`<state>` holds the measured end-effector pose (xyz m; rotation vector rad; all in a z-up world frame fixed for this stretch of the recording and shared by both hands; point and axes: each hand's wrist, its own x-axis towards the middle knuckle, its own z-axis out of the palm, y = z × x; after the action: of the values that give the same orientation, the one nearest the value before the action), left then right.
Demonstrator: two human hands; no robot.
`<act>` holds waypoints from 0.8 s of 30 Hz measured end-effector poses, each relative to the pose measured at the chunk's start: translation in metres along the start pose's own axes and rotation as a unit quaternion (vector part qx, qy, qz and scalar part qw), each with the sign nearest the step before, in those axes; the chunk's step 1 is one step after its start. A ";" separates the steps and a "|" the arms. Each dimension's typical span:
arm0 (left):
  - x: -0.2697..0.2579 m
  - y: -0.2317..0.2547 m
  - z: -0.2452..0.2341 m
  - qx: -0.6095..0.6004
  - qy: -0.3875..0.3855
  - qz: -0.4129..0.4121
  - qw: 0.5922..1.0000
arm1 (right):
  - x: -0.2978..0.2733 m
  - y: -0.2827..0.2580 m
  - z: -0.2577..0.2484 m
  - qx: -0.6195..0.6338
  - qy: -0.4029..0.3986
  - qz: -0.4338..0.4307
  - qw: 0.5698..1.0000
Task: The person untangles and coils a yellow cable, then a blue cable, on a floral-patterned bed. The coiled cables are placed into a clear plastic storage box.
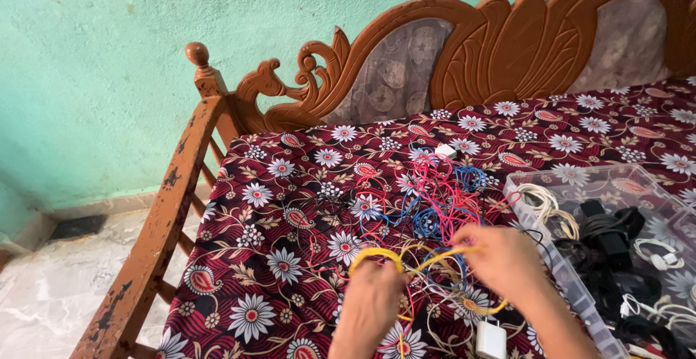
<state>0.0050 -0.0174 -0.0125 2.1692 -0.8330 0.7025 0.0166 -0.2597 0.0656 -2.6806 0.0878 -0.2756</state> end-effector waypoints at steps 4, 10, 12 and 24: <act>-0.001 -0.024 -0.012 0.066 0.023 -0.117 0.991 | -0.004 0.011 -0.021 -0.037 0.155 0.055 0.986; -0.006 -0.045 -0.027 0.145 0.133 -0.200 0.960 | -0.002 0.031 -0.046 -0.105 0.221 0.122 0.962; -0.012 -0.043 -0.023 0.130 0.131 -0.198 0.963 | 0.006 0.029 -0.042 0.266 0.221 0.094 0.934; -0.018 -0.017 0.016 -0.105 0.027 -0.159 0.981 | 0.139 -0.071 -0.046 0.094 0.212 -0.387 0.892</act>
<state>0.0100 -0.0140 -0.0414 2.0189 -0.4908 0.4850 0.1443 -0.2303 0.1618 -2.2841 -0.8464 -1.0480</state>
